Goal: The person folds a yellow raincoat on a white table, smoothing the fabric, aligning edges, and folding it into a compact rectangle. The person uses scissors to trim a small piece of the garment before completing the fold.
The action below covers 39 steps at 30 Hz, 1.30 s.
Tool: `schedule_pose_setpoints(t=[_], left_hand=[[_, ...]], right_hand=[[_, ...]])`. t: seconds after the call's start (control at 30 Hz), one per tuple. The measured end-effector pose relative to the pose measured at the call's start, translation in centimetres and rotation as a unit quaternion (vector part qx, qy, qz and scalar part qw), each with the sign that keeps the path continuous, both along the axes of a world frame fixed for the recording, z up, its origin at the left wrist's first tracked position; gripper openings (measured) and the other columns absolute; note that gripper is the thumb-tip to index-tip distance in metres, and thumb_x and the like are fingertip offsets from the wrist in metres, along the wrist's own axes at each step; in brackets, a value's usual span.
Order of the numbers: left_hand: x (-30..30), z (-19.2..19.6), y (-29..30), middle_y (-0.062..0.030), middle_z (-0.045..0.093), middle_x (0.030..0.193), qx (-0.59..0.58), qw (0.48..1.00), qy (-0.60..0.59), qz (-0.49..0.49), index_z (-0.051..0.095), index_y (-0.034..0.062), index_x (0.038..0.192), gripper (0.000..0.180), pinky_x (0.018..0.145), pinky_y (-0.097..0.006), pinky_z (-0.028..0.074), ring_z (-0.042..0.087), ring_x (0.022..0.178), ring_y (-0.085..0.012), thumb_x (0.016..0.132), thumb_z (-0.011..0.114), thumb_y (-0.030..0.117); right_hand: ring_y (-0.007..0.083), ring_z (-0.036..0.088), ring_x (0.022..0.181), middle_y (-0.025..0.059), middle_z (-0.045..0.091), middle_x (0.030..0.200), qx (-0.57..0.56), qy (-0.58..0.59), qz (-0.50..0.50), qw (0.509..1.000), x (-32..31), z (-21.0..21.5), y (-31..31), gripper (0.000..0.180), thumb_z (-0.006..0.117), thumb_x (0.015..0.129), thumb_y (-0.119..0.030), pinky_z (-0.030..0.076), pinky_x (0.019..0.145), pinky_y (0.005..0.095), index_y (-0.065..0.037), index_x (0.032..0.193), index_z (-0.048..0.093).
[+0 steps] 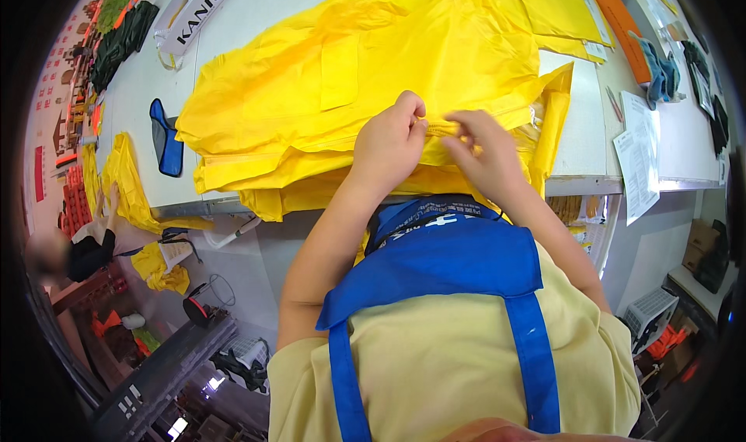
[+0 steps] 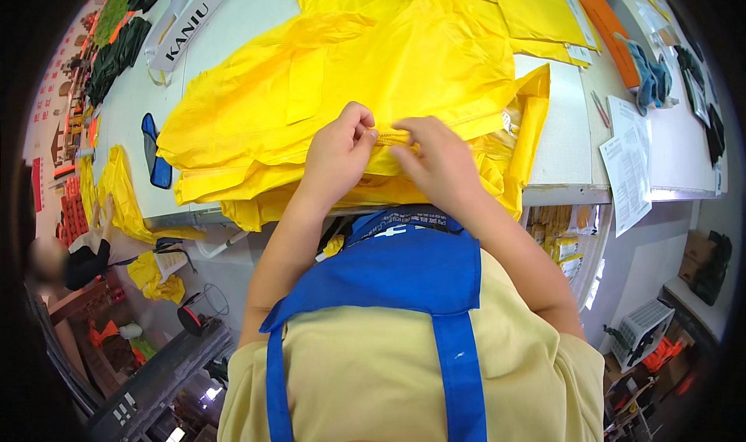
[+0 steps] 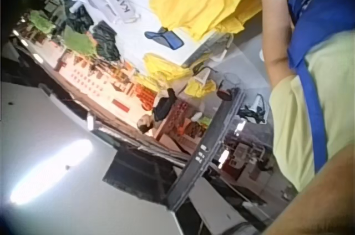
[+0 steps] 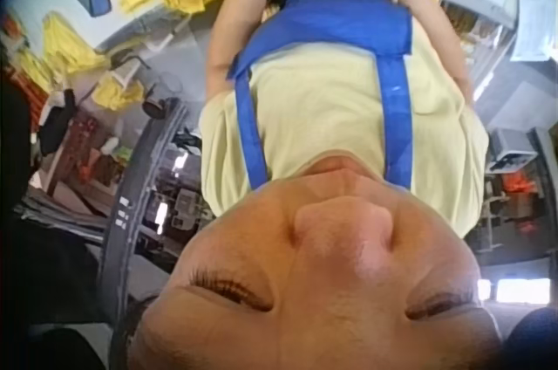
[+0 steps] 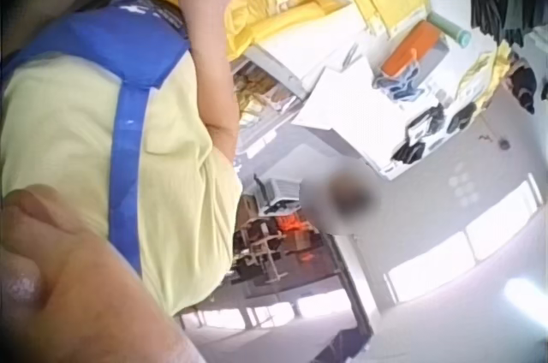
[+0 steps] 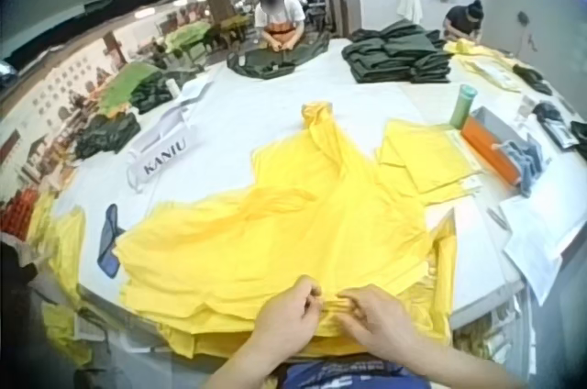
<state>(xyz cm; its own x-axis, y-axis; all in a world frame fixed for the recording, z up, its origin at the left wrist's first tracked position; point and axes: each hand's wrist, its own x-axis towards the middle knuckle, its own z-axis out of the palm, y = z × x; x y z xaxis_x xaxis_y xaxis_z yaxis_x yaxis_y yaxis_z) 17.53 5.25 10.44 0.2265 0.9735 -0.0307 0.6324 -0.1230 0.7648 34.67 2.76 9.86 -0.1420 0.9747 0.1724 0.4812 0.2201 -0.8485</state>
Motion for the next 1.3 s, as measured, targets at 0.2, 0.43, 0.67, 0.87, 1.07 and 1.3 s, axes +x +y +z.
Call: schedule_pose_setpoints(t=[0.2,0.43,0.67,0.87,1.07,1.3], left_hand=[[-1.3,0.5,-0.7,-0.0128,0.063,0.085,0.055,0.997,0.024,-0.053,0.053,0.0061,0.099,0.018,0.064,-0.038,0.047,0.061,0.078,-0.0307,0.083,0.059,0.012],[-7.5,-2.0,-2.2,-0.0091,0.058,0.086,0.176,0.942,0.269,-0.100,0.058,0.0084,0.094,0.020,0.067,-0.039,0.047,0.058,0.082,-0.0280,0.074,0.061,0.008],[-8.2,-0.4,-0.8,-0.0065,0.051,0.074,0.193,0.927,0.224,-0.231,0.059,0.0131,0.089,0.018,0.054,-0.037,0.046,0.057,0.066,-0.0258,0.073,0.064,0.009],[-9.1,6.0,2.6,-0.0061,0.049,0.071,0.218,0.872,0.287,-0.332,0.063,0.0144,0.093,0.018,0.052,-0.036,0.044,0.056,0.061,-0.0249,0.077,0.069,0.018],[-10.7,9.2,5.0,-0.0081,0.051,0.070,0.178,0.885,0.314,-0.295,0.063,0.0109,0.089,0.012,0.055,-0.037,0.044,0.056,0.064,-0.0265,0.081,0.065,0.020],[-11.4,-1.7,7.4,-0.0103,0.064,0.087,-0.056,0.878,0.407,-0.246,0.064,0.0090,0.089,0.017,0.072,-0.041,0.048,0.061,0.082,-0.0310,0.085,0.059,0.025]], right_hand=[[0.0281,0.062,0.071,0.0135,0.062,0.077,-0.054,-0.005,0.054,0.997,-2.5,-1.8,1.6,0.018,0.065,0.078,-0.015,0.051,0.065,0.0353,-0.003,0.091,0.061],[0.0275,0.063,0.068,0.0167,0.064,0.077,-0.145,-0.017,0.002,0.989,-2.3,-3.0,1.7,0.018,0.064,0.076,-0.017,0.050,0.065,0.0352,-0.001,0.083,0.060],[0.0129,0.051,0.069,0.0037,0.057,0.072,-0.378,0.075,0.061,0.921,0.7,-4.5,3.2,0.011,0.063,0.078,-0.014,0.041,0.064,0.0253,-0.003,0.078,0.059],[0.0142,0.048,0.076,0.0036,0.057,0.077,-0.411,0.006,0.046,0.911,8.0,-2.0,4.5,0.012,0.064,0.075,-0.016,0.038,0.072,0.0273,-0.005,0.075,0.060],[0.0164,0.048,0.082,0.0056,0.057,0.083,-0.431,-0.072,-0.053,0.898,17.8,-0.5,4.2,0.012,0.062,0.074,-0.018,0.038,0.074,0.0298,-0.006,0.077,0.061],[0.0152,0.050,0.072,0.0067,0.057,0.076,-0.376,-0.124,-0.072,0.916,15.9,-5.6,0.0,0.022,0.063,0.084,-0.023,0.043,0.067,0.0284,-0.001,0.086,0.060]])
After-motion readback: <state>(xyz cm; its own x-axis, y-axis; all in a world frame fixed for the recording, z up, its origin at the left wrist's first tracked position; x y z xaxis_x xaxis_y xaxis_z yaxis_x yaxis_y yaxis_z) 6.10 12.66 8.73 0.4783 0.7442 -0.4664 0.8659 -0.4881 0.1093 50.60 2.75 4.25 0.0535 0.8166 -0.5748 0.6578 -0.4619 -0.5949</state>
